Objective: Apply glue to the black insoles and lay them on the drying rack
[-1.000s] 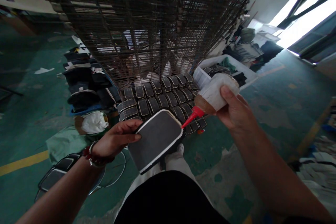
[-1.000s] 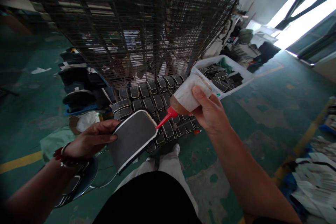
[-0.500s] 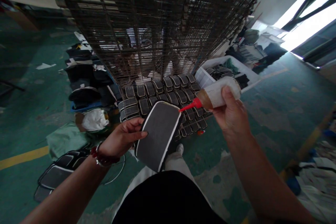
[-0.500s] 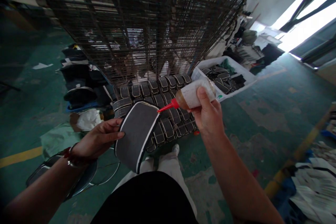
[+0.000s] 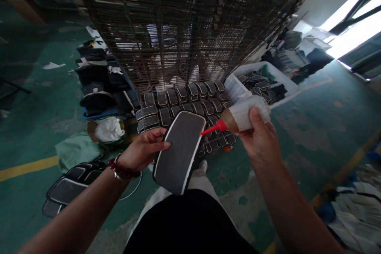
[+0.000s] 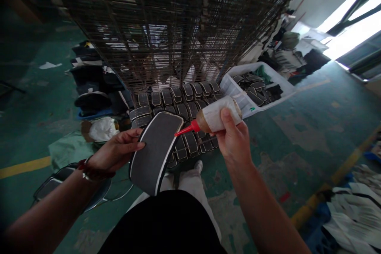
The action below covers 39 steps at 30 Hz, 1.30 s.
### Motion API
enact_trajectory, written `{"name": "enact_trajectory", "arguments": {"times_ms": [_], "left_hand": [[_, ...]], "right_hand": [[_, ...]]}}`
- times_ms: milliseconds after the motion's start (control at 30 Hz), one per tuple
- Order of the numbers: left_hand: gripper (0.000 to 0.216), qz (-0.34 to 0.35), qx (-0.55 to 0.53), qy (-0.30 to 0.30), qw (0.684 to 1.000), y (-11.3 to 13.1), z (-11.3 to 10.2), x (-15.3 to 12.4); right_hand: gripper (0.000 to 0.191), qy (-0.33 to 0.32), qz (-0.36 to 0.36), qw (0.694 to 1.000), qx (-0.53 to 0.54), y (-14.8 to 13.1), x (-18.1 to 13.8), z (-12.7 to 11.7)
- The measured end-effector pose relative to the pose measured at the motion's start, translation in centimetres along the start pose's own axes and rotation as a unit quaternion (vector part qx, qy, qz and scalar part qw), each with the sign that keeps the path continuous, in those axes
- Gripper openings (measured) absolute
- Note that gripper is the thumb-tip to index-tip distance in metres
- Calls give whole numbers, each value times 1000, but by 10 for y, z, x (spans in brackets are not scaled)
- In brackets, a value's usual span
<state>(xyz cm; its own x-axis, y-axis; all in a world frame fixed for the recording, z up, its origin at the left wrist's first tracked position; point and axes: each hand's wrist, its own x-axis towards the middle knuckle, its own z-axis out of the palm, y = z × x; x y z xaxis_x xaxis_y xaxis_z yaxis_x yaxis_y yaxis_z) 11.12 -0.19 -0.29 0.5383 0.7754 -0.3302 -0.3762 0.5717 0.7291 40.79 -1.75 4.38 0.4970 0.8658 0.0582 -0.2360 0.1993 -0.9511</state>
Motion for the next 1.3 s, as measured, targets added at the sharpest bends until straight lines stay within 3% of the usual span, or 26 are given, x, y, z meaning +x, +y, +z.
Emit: {"name": "enact_trajectory", "arguments": {"times_ms": [467, 667, 833, 1033, 1300], "left_hand": [[21, -17, -39, 65, 997, -2, 4, 1], [15, -37, -45, 135, 989, -1, 11, 3], [18, -42, -58, 188, 980, 0, 17, 6], [16, -44, -65, 194, 978, -1, 15, 8], [17, -48, -88, 249, 963, 3, 11, 11]], "right_hand": [[33, -40, -37, 998, -37, 12, -32, 2], [29, -83, -55, 994, -32, 12, -45, 1], [39, -105, -45, 993, -25, 10, -57, -3], [43, -125, -52, 991, -13, 11, -68, -8], [50, -124, -57, 991, -8, 15, -71, -12]]}}
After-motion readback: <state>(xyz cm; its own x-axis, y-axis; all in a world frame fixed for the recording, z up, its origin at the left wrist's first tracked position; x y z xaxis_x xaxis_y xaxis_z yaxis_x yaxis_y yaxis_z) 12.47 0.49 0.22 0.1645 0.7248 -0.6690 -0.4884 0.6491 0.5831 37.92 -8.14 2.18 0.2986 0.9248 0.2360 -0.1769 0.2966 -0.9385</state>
